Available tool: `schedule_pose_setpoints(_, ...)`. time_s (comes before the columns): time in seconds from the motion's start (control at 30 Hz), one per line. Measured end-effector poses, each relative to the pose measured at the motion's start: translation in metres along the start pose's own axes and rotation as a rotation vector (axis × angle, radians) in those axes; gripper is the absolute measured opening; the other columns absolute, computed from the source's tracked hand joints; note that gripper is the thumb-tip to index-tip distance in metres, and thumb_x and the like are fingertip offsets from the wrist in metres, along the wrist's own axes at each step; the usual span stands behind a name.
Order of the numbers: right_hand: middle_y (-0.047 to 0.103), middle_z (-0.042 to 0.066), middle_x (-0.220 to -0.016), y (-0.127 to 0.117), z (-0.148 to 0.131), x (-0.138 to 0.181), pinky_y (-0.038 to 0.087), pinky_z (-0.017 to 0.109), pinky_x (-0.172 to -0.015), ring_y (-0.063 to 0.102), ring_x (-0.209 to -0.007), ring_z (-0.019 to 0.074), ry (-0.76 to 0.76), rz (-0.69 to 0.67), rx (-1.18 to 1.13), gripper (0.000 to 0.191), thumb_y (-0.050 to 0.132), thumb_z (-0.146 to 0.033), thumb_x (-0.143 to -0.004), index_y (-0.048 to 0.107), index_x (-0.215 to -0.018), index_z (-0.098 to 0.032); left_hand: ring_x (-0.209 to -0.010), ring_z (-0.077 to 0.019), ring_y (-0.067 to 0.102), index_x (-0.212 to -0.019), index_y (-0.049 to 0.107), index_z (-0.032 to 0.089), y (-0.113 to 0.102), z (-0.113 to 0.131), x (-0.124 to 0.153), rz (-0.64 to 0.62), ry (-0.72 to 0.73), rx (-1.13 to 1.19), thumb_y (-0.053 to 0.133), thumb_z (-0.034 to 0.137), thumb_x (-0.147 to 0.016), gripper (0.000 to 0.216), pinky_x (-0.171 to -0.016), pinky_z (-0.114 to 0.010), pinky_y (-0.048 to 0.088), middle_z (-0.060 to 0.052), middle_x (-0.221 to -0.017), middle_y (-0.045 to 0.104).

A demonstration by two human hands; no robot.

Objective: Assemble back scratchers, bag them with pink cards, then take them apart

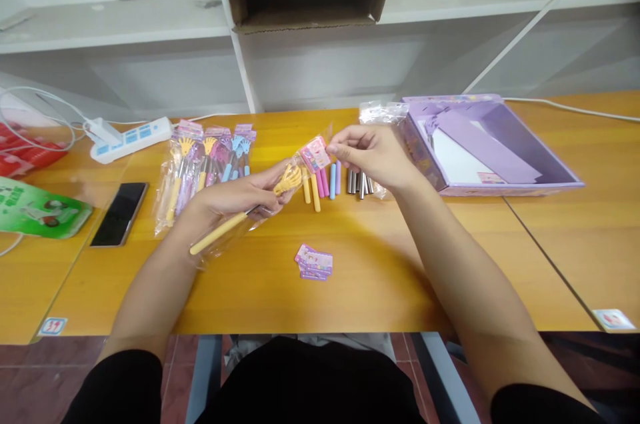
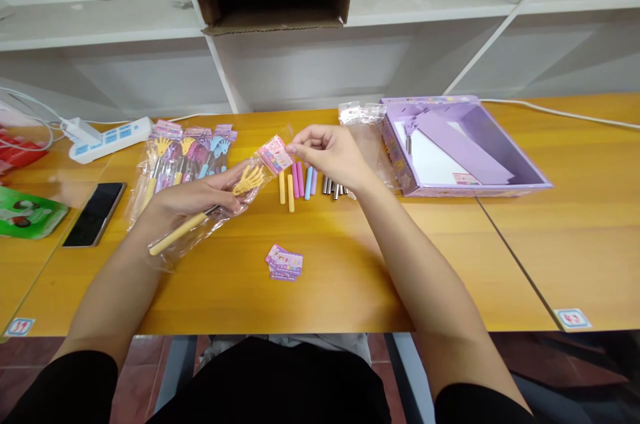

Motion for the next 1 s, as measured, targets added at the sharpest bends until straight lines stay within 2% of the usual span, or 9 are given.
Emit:
schedule_pose_setpoints(0.17,0.059,-0.002,-0.068,0.005,-0.006,0.004,0.031,0.027,-0.052,0.043,-0.057,0.0086,-0.006,-0.169,-0.008,0.033,0.081,-0.050,-0.092,0.070,-0.086,-0.019,-0.066,-0.0108,0.045,-0.166,0.042,0.037,0.002,0.002,0.000,-0.016,-0.019,-0.028,0.067,0.007,-0.080,0.094,-0.060,-0.024,0.035,0.001,-0.092,0.060)
schedule_pose_setpoints(0.33,0.054,-0.004,-0.065,0.007,-0.009,0.004,0.025,0.028,-0.049,0.038,-0.054,0.0075,-0.025,-0.202,0.006,0.034,0.076,-0.051,-0.097,0.066,-0.088,-0.020,-0.069,-0.0114,0.046,-0.167,0.040,0.035,0.005,0.005,0.000,-0.032,-0.026,-0.040,0.066,0.007,-0.080,0.095,-0.062,-0.024,0.036,0.002,-0.091,0.056)
schedule_pose_setpoints(0.47,0.046,-0.006,-0.058,-0.011,-0.008,0.005,0.026,0.028,-0.049,0.037,-0.050,0.0085,-0.004,-0.218,0.015,0.034,0.072,-0.052,-0.101,0.064,-0.090,-0.022,-0.070,-0.0120,0.048,-0.164,0.046,0.034,0.005,0.008,0.003,-0.042,-0.035,-0.064,0.068,0.008,-0.079,0.091,-0.063,-0.025,0.037,0.002,-0.089,0.056)
schedule_pose_setpoints(0.53,0.048,-0.006,-0.058,-0.022,-0.008,0.008,0.029,0.028,-0.050,0.038,-0.052,0.0090,0.047,-0.298,0.070,0.034,0.072,-0.053,-0.101,0.065,-0.091,-0.022,-0.071,-0.0125,0.050,-0.160,0.052,0.033,0.002,0.012,0.007,-0.021,-0.026,-0.075,0.070,0.008,-0.079,0.087,-0.063,-0.025,0.038,0.001,-0.090,0.058)
schedule_pose_setpoints(0.63,0.049,-0.006,-0.060,-0.029,-0.003,0.016,0.033,0.028,-0.054,0.041,-0.055,0.0092,0.165,-0.503,0.164,0.034,0.071,-0.054,-0.102,0.067,-0.094,-0.021,-0.071,-0.0124,0.053,-0.154,0.059,0.030,-0.008,0.017,0.015,0.101,-0.001,-0.048,0.071,0.009,-0.080,0.078,-0.062,-0.025,0.039,-0.001,-0.091,0.060)
schedule_pose_setpoints(0.73,0.057,-0.004,-0.069,-0.007,0.007,0.027,0.034,0.027,-0.056,0.045,-0.058,0.0085,0.237,-0.776,0.204,0.036,0.070,-0.055,-0.101,0.069,-0.095,-0.020,-0.067,-0.0119,0.052,-0.148,0.063,0.027,-0.016,0.019,0.021,0.188,-0.005,-0.005,0.072,0.011,-0.080,0.071,-0.059,-0.026,0.040,-0.001,-0.090,0.058)
schedule_pose_setpoints(0.87,0.063,-0.003,-0.070,0.054,0.029,0.053,0.033,0.026,-0.058,0.048,-0.060,0.0094,0.243,-1.241,0.335,0.044,0.075,-0.059,-0.094,0.077,-0.089,-0.016,-0.064,-0.0106,0.051,-0.137,0.070,0.023,-0.017,0.018,0.016,0.189,0.014,0.022,0.074,0.015,-0.081,0.057,-0.054,-0.024,0.038,-0.001,-0.090,0.058)
schedule_pose_setpoints(0.93,0.064,-0.002,-0.067,0.077,0.039,0.062,0.032,0.027,-0.057,0.050,-0.060,0.0106,0.234,-1.332,0.426,0.045,0.079,-0.061,-0.089,0.080,-0.087,-0.015,-0.061,-0.0090,0.049,-0.129,0.072,0.021,-0.015,0.013,0.009,0.142,-0.005,0.008,0.077,0.017,-0.083,0.046,-0.052,-0.023,0.036,-0.002,-0.090,0.062)
schedule_pose_setpoints(1.0,0.066,-0.002,-0.065,0.087,0.044,0.065,0.032,0.027,-0.057,0.051,-0.059,0.0116,0.239,-1.332,0.492,0.046,0.082,-0.062,-0.086,0.082,-0.087,-0.016,-0.058,-0.0074,0.047,-0.121,0.074,0.019,-0.009,0.006,0.000,0.061,-0.053,-0.022,0.077,0.021,-0.086,0.035,-0.050,-0.022,0.034,-0.004,-0.094,0.068)
Point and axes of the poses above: each hand's wrist, its own x-axis away from the middle knuckle, its own y-axis out of the palm, z = x × y, the point moved 6 cm from there along -x, towards the middle knuckle
